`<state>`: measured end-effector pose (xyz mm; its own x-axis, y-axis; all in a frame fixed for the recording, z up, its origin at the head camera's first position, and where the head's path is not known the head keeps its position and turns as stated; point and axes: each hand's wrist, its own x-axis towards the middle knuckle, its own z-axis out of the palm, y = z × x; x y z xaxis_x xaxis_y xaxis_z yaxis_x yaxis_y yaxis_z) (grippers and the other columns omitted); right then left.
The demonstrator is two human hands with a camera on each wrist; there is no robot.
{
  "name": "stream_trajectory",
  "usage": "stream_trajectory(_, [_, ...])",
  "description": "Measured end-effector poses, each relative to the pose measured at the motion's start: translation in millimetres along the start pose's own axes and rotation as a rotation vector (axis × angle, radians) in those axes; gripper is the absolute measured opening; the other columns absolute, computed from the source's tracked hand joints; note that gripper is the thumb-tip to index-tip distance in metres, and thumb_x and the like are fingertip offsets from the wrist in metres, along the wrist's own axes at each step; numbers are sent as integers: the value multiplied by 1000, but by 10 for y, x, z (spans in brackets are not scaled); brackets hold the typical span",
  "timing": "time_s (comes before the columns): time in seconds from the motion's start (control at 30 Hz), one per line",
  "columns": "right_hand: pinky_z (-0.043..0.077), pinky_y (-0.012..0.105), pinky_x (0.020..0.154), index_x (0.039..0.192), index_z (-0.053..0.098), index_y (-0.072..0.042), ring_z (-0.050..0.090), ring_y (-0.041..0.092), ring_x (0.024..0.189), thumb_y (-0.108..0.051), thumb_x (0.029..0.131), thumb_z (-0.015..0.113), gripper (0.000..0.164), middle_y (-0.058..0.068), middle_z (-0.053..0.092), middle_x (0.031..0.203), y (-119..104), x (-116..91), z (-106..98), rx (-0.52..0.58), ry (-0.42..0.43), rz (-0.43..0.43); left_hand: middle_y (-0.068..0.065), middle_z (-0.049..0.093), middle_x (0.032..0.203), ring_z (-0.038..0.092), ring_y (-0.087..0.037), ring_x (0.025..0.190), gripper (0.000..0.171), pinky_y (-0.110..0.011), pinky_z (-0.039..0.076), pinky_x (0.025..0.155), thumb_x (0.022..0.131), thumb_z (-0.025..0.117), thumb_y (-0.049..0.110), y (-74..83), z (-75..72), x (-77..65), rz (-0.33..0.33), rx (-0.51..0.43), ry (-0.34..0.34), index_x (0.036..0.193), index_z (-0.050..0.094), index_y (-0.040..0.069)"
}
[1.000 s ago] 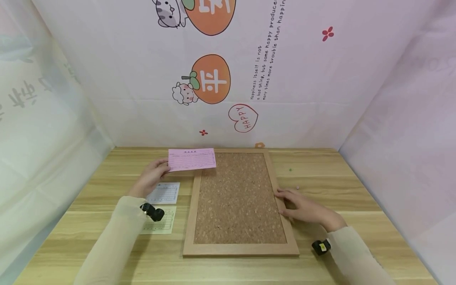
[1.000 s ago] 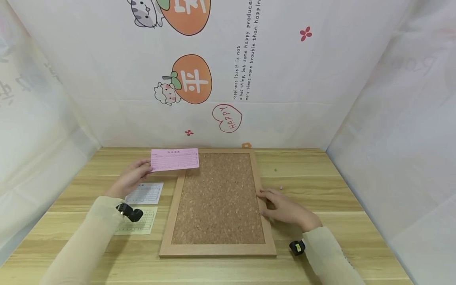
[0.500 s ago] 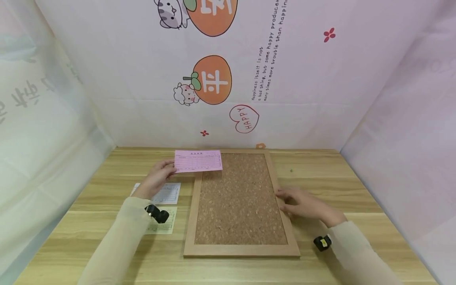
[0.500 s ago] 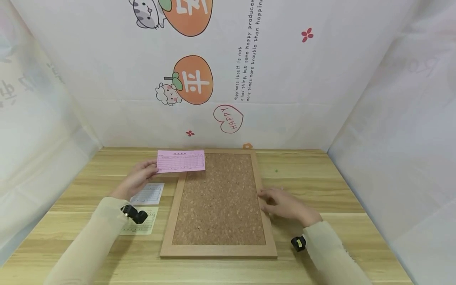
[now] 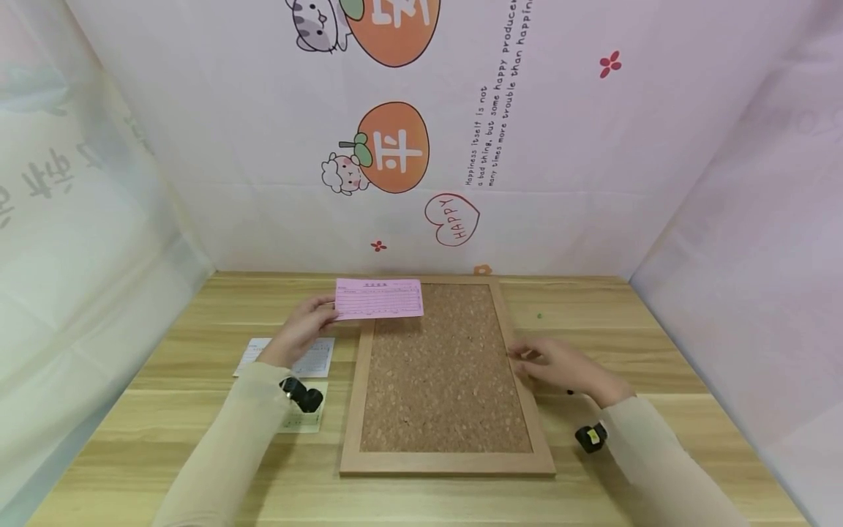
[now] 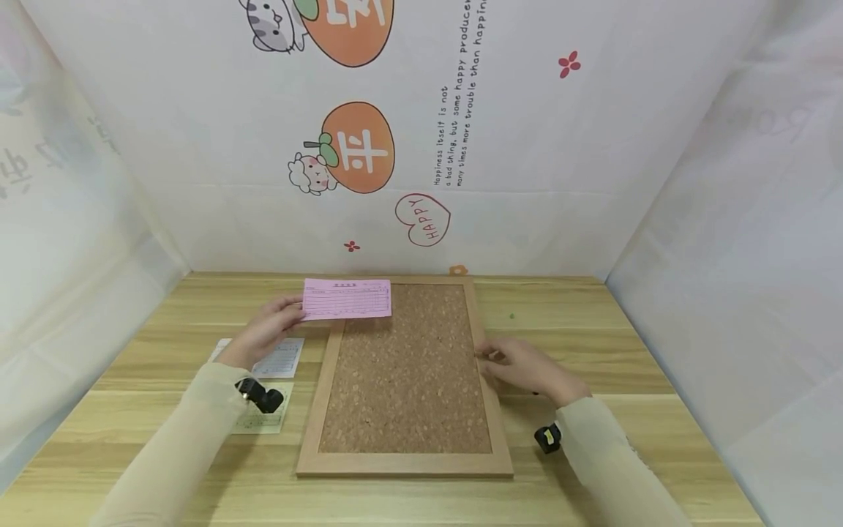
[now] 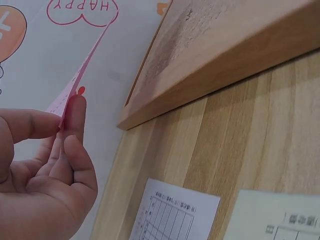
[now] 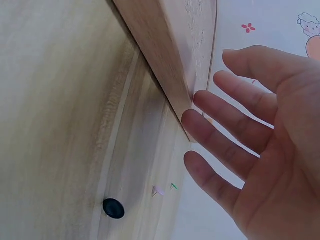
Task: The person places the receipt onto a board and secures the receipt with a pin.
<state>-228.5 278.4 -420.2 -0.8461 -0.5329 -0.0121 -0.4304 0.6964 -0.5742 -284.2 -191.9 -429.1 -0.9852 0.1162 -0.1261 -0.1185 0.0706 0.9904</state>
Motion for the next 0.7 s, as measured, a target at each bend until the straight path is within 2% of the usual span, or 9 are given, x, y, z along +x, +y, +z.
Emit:
stream_trajectory(0.27, [52,48,89,131,63,-2,62,30,110,-19,102,59,33,13,65,126,-17,49,-32,12,26,18,-6,59,115,54,-15,93,47,-29,45,82,103,50,4,-7,129,40,4,-6,-21,146,38,-8])
stream_trajectory(0.53, [49,54,93,129,64,-3,62,28,111,-24,103,59,34,12,64,126,-80,123,-25,11,95,1,-17,58,127,56,-10,93,45,-34,44,87,104,49,4,22,261,31,20,12,-46,146,39,-8])
stream_trajectory(0.7, [48,55,93,129,64,-5,61,29,112,-23,103,58,32,11,64,128,-99,180,-15,22,113,-3,-18,57,130,57,-13,97,44,-39,43,93,104,48,5,28,327,44,23,19,-63,146,40,-6])
